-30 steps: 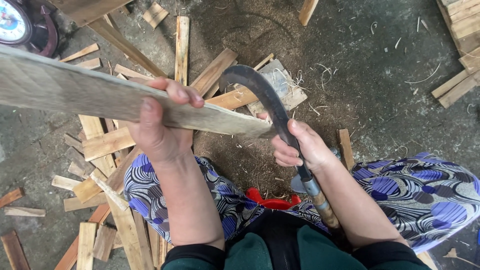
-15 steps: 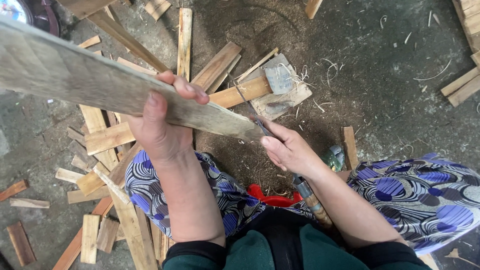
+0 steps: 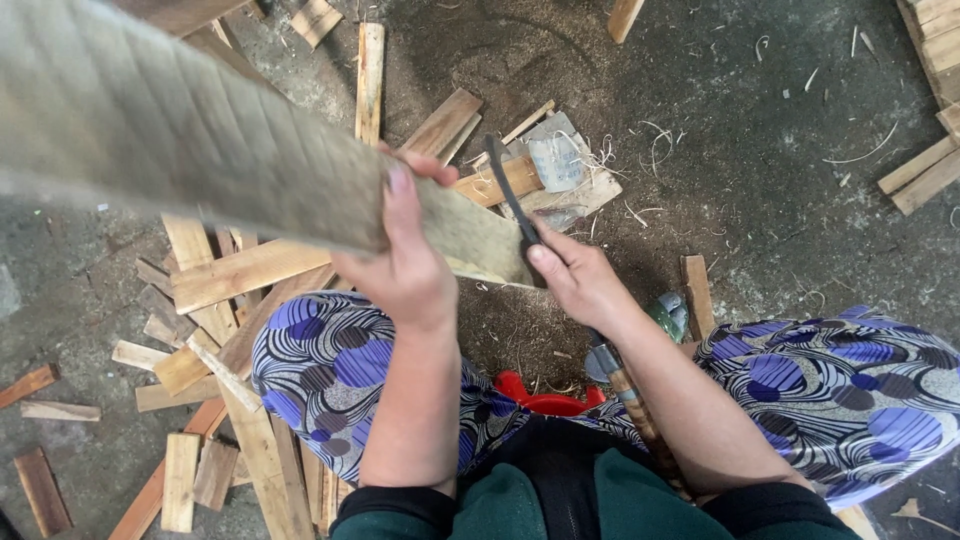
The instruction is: The person uses a curved blade to shave and shape a long wooden plank. They hold the plank with one hand and repeatedly draw the blade along its surface to remove thin shavings, rotating the plank to work on different edges.
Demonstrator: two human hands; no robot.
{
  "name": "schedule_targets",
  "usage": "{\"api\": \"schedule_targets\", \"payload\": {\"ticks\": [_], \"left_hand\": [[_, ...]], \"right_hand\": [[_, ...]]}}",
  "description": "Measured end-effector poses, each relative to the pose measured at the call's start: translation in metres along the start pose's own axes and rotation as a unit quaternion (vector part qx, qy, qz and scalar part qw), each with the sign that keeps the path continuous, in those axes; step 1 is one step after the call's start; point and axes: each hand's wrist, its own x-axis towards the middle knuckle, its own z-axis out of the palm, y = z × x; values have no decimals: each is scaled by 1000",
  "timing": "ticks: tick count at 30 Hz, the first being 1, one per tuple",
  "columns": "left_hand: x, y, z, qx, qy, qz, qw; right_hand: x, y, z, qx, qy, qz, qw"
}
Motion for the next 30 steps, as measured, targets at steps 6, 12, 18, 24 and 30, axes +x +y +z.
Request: {"api": "schedule_targets", "payload": {"ticks": [6, 12, 18, 24, 30], "left_hand": [[-2, 27, 9, -51, 19, 26, 998], [48, 102, -105, 185, 138, 199, 952], [38, 62, -88, -227, 2, 14, 974], [54, 69, -56, -190, 127, -89, 970], [68, 64, -58, -170, 228, -136, 949]], "right_hand": [[4, -20, -29, 174, -64, 23, 982], [14, 25, -88, 259, -18, 60, 964], [-21, -55, -40, 385, -93, 111, 912], [-37, -61, -25, 409, -90, 152, 895], [-43, -72, -7, 369, -86, 176, 909]]}}
